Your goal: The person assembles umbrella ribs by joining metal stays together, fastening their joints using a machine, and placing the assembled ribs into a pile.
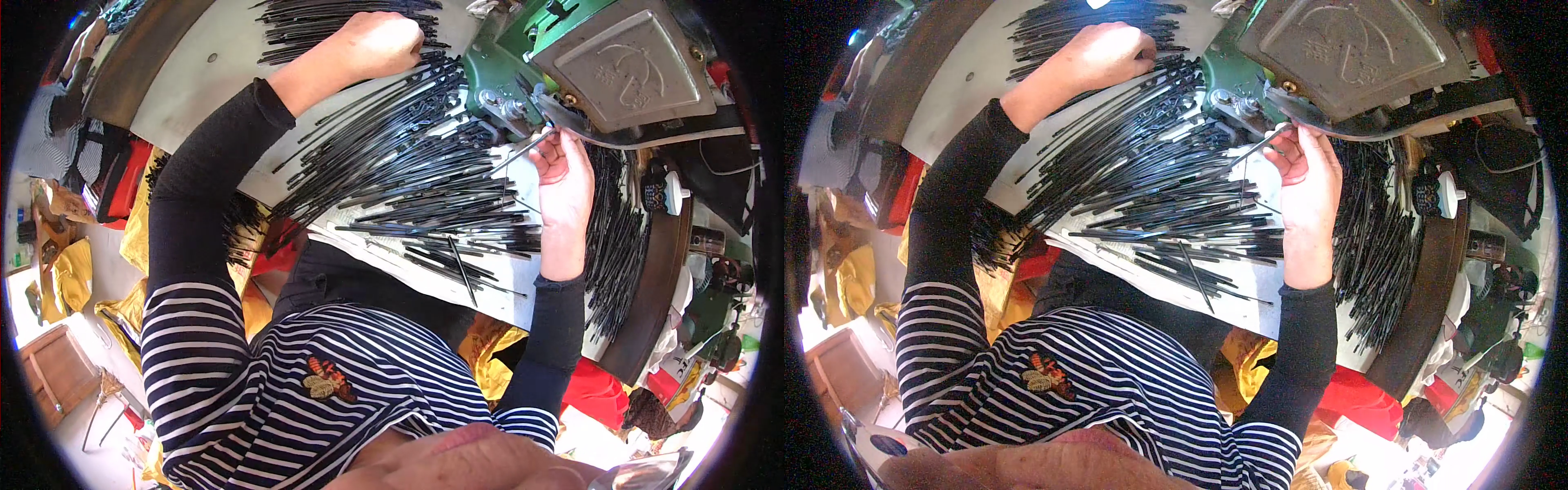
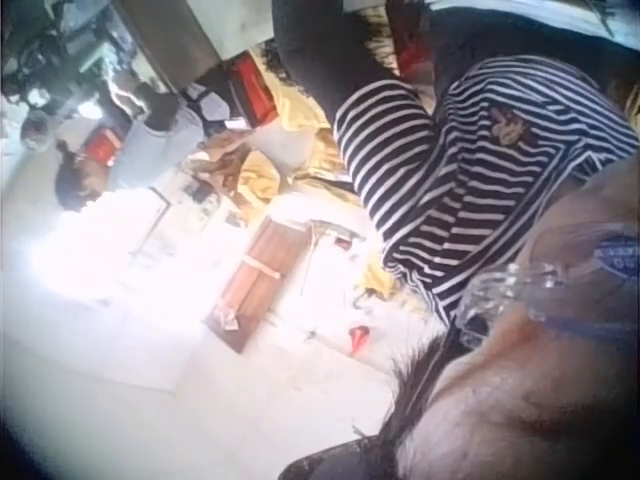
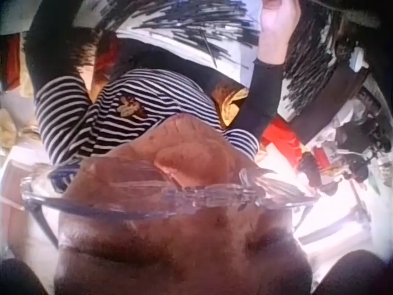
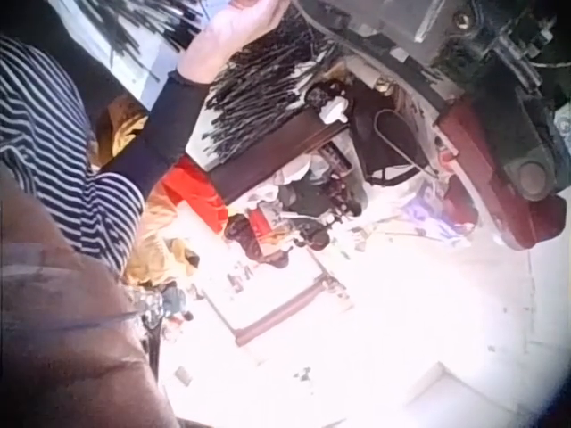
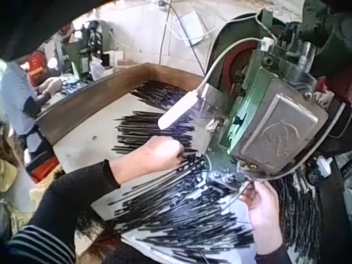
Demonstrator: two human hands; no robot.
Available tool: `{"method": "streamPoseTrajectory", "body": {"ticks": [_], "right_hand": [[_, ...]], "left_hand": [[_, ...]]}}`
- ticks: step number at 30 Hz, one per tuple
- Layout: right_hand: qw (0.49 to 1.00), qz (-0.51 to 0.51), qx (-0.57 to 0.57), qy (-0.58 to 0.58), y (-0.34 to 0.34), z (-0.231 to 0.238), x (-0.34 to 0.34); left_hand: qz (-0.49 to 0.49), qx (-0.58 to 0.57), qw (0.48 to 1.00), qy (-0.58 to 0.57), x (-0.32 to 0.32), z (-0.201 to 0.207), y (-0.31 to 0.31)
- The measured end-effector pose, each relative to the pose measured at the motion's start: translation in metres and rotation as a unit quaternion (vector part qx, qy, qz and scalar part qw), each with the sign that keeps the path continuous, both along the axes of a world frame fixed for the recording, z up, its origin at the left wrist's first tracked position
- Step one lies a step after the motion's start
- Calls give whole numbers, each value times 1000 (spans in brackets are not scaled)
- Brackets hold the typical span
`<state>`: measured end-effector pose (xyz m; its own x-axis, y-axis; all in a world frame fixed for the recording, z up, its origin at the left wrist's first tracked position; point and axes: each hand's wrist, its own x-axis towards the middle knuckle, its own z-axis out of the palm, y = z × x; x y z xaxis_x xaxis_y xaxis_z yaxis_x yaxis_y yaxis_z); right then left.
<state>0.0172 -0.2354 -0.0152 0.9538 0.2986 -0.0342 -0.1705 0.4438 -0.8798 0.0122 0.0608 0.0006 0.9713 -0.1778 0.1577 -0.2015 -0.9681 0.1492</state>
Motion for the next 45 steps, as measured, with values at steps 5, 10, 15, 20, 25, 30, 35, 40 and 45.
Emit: {"method": "streamPoseTrajectory", "body": {"ticks": [5,10,15,20,25,30,35,40,45], "right_hand": [[1000,5,-3,21,1,-2,0],[999,-6,-26,22,2,2,-1],[998,10,-45,38,6,10,-10],[984,106,-142,33,12,19,-18],[948,180,-264,-18,19,28,-30],[943,183,-277,-26,21,26,-30],[942,178,-282,-37,22,24,-27],[945,180,-272,-32,22,23,-26],[944,176,-276,-37,21,25,-27]], "left_hand": [[-18,-63,996,66,6,-4,2],[-47,-166,977,128,4,0,6],[-56,-184,974,121,2,6,6],[-83,-376,903,190,-4,2,-11],[-129,-405,883,201,-10,7,-33],[-132,-414,870,232,-14,10,-46],[-145,-529,786,285,-13,2,-51],[-135,-548,769,301,-14,1,-54],[-123,-556,767,295,-16,4,-56]]}}
